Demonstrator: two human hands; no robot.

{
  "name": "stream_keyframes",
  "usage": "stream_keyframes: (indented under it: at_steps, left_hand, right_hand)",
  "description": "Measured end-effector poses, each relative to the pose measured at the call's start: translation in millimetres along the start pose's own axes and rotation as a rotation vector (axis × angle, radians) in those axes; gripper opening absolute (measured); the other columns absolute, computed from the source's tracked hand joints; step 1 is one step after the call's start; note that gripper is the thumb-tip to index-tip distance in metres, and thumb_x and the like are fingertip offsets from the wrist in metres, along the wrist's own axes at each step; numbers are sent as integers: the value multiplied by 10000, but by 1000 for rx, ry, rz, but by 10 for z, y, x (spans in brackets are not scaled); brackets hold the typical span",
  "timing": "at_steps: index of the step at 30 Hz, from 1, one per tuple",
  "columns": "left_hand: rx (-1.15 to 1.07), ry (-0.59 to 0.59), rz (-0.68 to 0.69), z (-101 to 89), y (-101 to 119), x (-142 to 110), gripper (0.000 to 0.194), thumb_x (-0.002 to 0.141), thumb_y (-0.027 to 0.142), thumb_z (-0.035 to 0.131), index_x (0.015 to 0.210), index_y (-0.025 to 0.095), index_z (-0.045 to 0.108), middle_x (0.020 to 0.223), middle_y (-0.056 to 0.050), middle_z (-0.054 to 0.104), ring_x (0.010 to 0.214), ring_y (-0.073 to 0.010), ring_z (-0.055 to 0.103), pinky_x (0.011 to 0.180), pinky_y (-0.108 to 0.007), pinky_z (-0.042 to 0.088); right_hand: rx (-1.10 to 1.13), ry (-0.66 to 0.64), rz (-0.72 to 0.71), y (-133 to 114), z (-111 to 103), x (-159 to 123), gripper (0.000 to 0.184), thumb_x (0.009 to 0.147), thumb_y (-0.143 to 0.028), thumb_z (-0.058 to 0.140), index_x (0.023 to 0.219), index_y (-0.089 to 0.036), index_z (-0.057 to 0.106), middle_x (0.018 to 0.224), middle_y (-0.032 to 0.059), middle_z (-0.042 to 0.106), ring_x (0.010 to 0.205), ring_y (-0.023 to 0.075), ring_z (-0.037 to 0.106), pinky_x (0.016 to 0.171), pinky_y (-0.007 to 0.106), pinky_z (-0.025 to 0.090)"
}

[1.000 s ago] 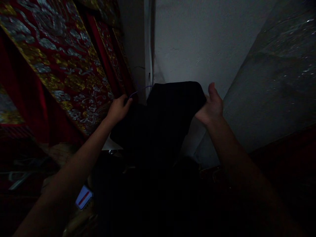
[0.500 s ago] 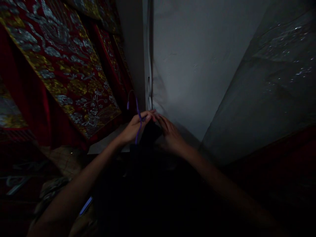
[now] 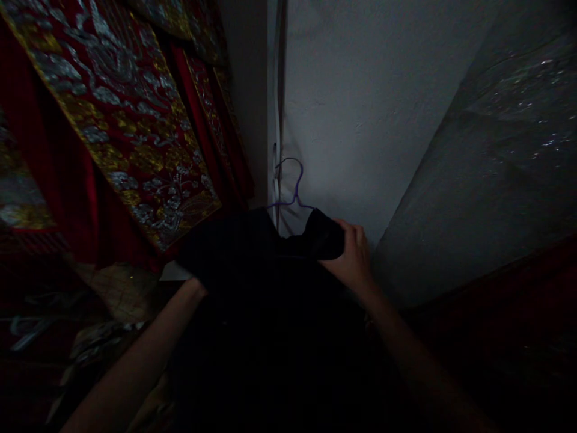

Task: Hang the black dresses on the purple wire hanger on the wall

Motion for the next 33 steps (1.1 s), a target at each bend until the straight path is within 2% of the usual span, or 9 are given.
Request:
stream_keyframes:
  at_steps: [3,5,8,11,16,20,24,29,33]
  left_hand:
    - [-244,-185,-182,-190,-291,-122,873,701,926,433,1123,208,695,1226,-171,706,1308,-401,552,1078,-599,437]
    - [-365,-228,-203,-159,-421,-152,859,690,850,594,1219,176,653,1332,-176,650,1371,-389,491,1134,-564,395]
    - [-294,-41,-124,22,-553,-149,753,662,504,868,1294,189,605,1397,-145,612,1355,-353,519,1167,-488,393]
    - [-255,146,-53,226,-647,-181,727,693,353,882,1340,219,578,1370,-119,637,1304,-323,573,1158,-456,422]
    - [-433,282,-112,452,-881,-352,594,751,284,839,1293,219,604,1365,-100,643,1282,-288,598,1129,-427,470]
    - [-508,325,-241,598,-1114,-501,580,745,264,844,1266,173,608,1322,-142,663,1285,-290,596,1113,-428,483]
    - [-515,317,-199,661,-1205,-568,636,737,273,857,1306,197,584,1297,-128,679,1319,-275,568,1148,-422,446]
    - [-441,403,-82,595,-1174,-559,651,782,334,825,1355,248,529,1392,-95,621,1358,-257,531,1157,-415,432]
    - [-387,472,37,588,-1170,-562,662,796,358,808,1376,273,501,1410,-72,607,1378,-243,508,1169,-394,411]
  right_hand:
    - [-55,43,91,104,-52,315,852,602,-342,828,1369,-192,491,1231,170,521,1161,391,533,991,563,439]
    - [-65,55,88,78,-40,564,876,603,-351,836,1387,-188,480,1249,173,510,1185,393,515,1010,569,418]
    - [-70,24,26,-72,-13,858,912,607,-350,840,1419,-194,455,1266,168,483,1207,391,493,1028,563,400]
    - [-71,-42,-56,-207,-34,925,951,614,-336,841,1462,-226,425,1295,160,446,1229,395,469,1046,572,386]
    - [70,-54,-138,-251,-64,446,913,675,-416,806,1482,-255,411,1433,148,370,1365,389,354,1130,583,313]
    - [361,87,213,-388,261,-292,504,832,-503,658,1241,-222,568,1292,132,534,1253,303,497,1064,491,407]
    - [677,-341,589,-658,805,-943,370,886,-589,547,937,-226,592,901,62,661,867,229,633,797,346,496]
    - [635,-471,549,-656,961,-1129,527,898,-641,475,575,-228,426,564,-13,475,574,155,483,582,288,378]
    - [625,-594,527,-501,858,-1126,558,907,-643,470,568,-205,534,506,-11,488,516,143,479,546,272,341]
Point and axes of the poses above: each hand's wrist, its own x-axis towards the middle knuckle, its own z-axis out of the palm, y = z × x, the point moved 1 cm from there along x, towards the middle knuckle
